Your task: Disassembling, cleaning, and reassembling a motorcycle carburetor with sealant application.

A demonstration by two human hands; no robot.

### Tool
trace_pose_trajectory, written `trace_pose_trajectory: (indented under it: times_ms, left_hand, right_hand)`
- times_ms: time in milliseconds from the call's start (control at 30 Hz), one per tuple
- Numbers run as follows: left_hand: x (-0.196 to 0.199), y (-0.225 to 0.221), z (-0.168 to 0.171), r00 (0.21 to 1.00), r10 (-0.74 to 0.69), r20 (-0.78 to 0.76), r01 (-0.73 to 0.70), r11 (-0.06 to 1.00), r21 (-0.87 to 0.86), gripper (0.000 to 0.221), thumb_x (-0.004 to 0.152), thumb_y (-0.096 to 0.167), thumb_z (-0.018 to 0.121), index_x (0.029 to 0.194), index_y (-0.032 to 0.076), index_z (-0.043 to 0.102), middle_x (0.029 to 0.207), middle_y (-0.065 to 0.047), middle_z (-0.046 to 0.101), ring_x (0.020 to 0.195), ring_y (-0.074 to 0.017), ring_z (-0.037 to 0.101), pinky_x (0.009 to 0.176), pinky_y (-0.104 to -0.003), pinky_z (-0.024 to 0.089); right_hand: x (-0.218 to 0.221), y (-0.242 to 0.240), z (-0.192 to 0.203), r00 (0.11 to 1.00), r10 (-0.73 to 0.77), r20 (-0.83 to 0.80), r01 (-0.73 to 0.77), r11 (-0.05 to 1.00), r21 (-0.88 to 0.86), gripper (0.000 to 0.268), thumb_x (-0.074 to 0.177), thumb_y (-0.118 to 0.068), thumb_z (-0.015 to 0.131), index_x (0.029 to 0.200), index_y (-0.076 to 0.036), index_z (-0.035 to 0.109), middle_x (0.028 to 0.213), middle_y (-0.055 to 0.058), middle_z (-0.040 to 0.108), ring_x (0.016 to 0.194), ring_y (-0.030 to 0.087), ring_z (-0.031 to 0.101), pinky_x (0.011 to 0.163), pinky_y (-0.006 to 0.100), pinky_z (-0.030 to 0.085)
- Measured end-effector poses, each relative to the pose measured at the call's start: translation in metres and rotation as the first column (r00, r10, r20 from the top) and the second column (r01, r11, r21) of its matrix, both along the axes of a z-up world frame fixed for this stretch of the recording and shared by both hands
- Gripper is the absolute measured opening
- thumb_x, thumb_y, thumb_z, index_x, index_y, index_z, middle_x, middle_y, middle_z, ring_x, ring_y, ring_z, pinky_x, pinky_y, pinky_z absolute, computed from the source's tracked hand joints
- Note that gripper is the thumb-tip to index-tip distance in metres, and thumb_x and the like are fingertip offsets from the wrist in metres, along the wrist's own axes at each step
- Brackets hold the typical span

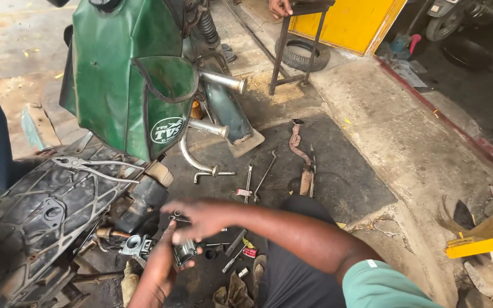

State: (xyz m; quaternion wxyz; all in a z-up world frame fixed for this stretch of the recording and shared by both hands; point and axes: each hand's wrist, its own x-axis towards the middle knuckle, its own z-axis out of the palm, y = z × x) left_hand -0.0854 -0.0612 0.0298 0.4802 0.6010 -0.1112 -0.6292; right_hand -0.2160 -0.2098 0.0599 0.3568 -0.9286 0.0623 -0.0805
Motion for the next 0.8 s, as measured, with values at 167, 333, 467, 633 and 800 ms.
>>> trace_pose_trajectory:
  times_ms: [167,333,467,633,800]
  left_hand:
    - [0.007,-0.003,-0.023,0.985,0.163,-0.057,-0.164,0.986,-0.031,0.049,0.105,0.050,0.039,0.115,0.010,0.065,0.091,-0.009,0.072,0.082,-0.0234,0.069,0.067,-0.038,0.051]
    - [-0.004,-0.008,-0.009,0.949,0.277,-0.149,-0.288,0.956,-0.061,0.047,0.104,0.046,0.038,0.112,0.007,0.065,0.088,-0.009,0.071,0.081,-0.0239,0.072,0.071,-0.037,0.059]
    - [-0.021,-0.017,-0.021,0.947,0.184,-0.262,-0.221,0.968,-0.120,0.036,0.106,0.038,0.045,0.113,0.006,0.062,0.091,-0.012,0.070,0.082,-0.0265,0.072,0.073,-0.041,0.060]
    - [-0.025,-0.021,-0.003,0.954,0.150,-0.258,-0.192,0.970,-0.146,0.041,0.105,0.037,0.039,0.114,0.004,0.063,0.093,-0.014,0.071,0.086,-0.0319,0.075,0.078,-0.044,0.061]
    - [-0.009,-0.017,-0.006,0.958,0.168,-0.233,-0.200,0.972,-0.123,0.035,0.105,0.032,0.042,0.117,0.005,0.061,0.098,-0.016,0.071,0.091,-0.0319,0.074,0.082,-0.046,0.062]
  right_hand:
    - [0.000,-0.042,-0.121,0.939,-0.059,-0.338,0.052,0.998,-0.029,0.034,0.094,-0.037,0.062,0.107,-0.007,0.074,0.094,0.013,0.081,0.077,0.023,0.076,0.069,0.041,0.058]
    - [0.006,0.032,-0.305,0.549,0.315,-0.775,-0.609,0.785,-0.112,0.032,0.083,-0.033,0.073,0.102,-0.009,0.079,0.099,0.017,0.077,0.089,0.032,0.071,0.076,0.049,0.054]
    - [-0.024,0.107,-0.325,0.379,0.299,-0.876,-0.642,0.767,-0.016,0.033,0.071,-0.026,0.079,0.102,-0.014,0.080,0.101,0.011,0.079,0.093,0.031,0.075,0.074,0.049,0.060]
    - [-0.043,0.128,-0.351,0.562,0.226,-0.795,-0.605,0.769,-0.209,0.025,0.084,-0.024,0.074,0.104,-0.013,0.083,0.107,0.010,0.080,0.096,0.030,0.078,0.076,0.047,0.062]
    - [-0.002,0.137,-0.365,0.372,0.354,-0.858,-0.700,0.714,-0.008,0.033,0.086,-0.034,0.073,0.107,-0.010,0.082,0.108,0.012,0.080,0.098,0.032,0.077,0.079,0.048,0.059]
